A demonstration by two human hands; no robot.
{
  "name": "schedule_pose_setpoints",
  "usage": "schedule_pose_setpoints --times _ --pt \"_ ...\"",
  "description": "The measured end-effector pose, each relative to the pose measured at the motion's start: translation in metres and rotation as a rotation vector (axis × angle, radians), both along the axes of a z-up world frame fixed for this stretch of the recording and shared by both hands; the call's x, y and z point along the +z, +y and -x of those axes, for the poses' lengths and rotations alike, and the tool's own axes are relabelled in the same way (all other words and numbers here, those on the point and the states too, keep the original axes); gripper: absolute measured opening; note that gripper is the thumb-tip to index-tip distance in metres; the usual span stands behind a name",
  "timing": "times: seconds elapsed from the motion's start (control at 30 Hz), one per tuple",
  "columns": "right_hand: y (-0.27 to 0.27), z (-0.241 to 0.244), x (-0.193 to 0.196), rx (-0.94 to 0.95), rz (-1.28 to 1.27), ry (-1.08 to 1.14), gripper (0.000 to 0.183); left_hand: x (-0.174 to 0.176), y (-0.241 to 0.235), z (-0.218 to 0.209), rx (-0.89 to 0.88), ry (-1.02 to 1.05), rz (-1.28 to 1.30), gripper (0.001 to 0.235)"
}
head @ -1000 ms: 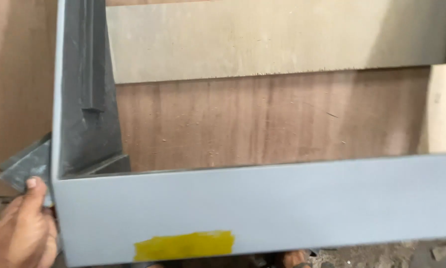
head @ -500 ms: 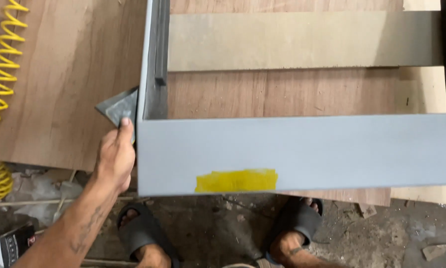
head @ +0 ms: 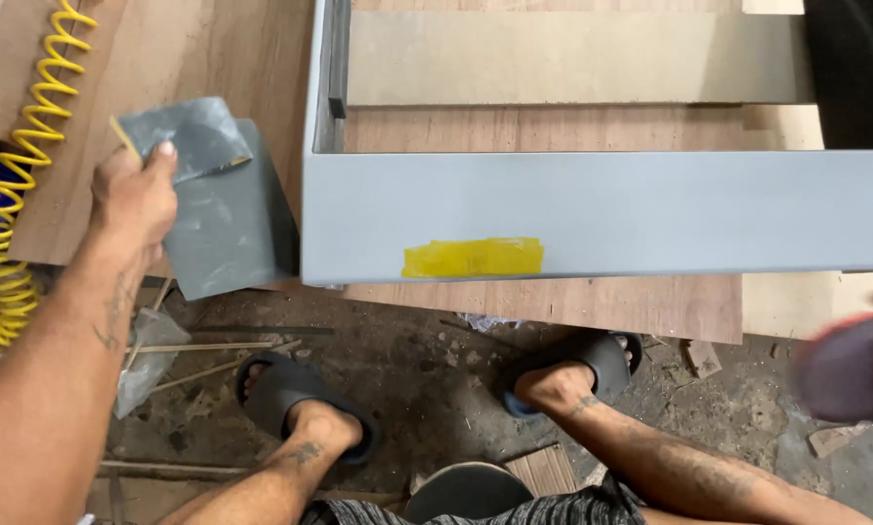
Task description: Sanding a patched area on a grey metal frame using a circular sanding disc and sandpaper sheets to smooth the surface.
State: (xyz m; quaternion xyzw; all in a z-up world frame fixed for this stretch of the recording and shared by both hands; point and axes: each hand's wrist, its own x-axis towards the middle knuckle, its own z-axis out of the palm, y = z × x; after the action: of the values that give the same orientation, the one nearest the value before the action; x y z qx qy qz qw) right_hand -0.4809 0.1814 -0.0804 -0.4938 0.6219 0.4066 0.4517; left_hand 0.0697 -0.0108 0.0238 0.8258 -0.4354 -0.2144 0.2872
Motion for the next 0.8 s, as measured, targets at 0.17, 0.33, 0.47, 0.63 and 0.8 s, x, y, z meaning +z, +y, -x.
schedule_pose_setpoints --times 0.17,0.33,0.47,0.63,0.8 --pt "0.039 0.095 0.099 -1.094 0.321 -0.519 0.040 -0.088 0.010 -0.018 0.104 0.251 0.175 0.020" --pt "0.037 -0.038 0.102 -2.060 0.508 -0.779 0.058 -0.167 0.008 -0.038 0.072 0.125 0.091 0.034" --pt "0.077 -0.024 0.036 -1.926 0.238 -1.356 0.066 -0.149 0.017 -0.027 0.112 0.286 -0.102 0.035" --pt "0.075 -0.038 0.036 -1.956 -0.136 -1.570 0.060 -0.052 0.021 0.027 -0.261 -0.342 0.117 0.072" --pt "0.052 -0.068 0.086 -1.952 0.127 -1.744 0.064 -0.004 0.074 0.164 -1.075 -0.443 0.537 0.084"
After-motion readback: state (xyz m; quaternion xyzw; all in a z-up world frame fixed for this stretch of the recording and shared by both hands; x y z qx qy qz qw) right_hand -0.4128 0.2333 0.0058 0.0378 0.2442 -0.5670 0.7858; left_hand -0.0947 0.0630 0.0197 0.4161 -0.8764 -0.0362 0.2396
